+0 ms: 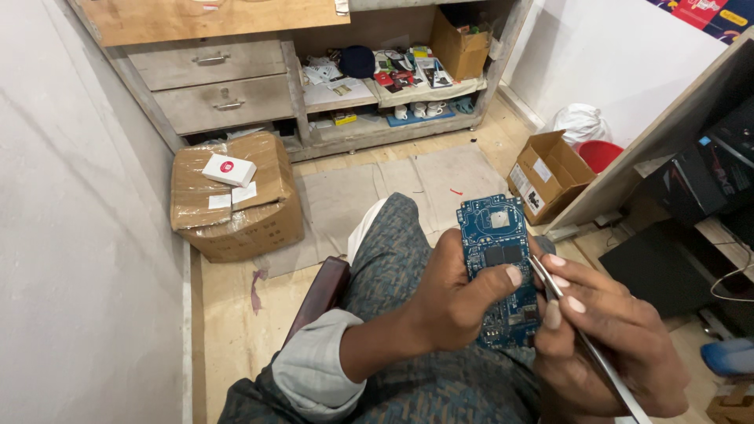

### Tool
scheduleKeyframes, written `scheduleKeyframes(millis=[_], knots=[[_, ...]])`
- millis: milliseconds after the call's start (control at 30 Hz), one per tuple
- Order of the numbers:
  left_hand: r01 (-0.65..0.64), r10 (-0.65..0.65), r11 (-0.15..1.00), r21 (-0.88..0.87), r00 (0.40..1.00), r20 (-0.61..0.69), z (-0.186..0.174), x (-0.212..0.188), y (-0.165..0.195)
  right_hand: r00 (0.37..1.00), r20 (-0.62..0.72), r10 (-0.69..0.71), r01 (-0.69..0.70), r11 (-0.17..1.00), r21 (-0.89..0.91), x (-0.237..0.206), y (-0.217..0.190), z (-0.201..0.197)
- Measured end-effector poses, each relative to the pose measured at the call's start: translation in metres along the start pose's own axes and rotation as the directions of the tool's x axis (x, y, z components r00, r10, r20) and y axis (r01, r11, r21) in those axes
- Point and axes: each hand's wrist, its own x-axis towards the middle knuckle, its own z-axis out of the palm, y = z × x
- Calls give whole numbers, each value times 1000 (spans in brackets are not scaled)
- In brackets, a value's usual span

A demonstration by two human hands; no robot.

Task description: The person sits in a chair holding a blue phone motherboard on their lap and uses tweezers to work on small components on the board, turning the board over and repositioning it repeatedly while probing and adjusting parts on both sides.

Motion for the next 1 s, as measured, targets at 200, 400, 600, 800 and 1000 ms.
scheduleKeyframes(millis=[200, 400, 600, 800, 1000], knots=[[-48, 47, 996, 72, 999, 16, -2, 1, 5, 999, -46, -7, 4, 998, -57, 1, -3, 8], [41, -31, 992, 117, 996, -83, 1, 3, -3, 994, -104, 15, -11, 999, 34, 6, -4, 18], [137, -128, 990, 27, 967, -220, -8, 5, -30, 987, -86, 133, -139, 988, -66, 18, -15, 20], [-72, 194, 768, 636, 973, -124, -20, 9, -53, 990, -47, 133, -137, 986, -97, 23, -2, 23], [193, -173, 981, 38, 939, -298, -26, 15, -55, 993, -28, 118, -121, 981, -149, 18, 9, 26]])
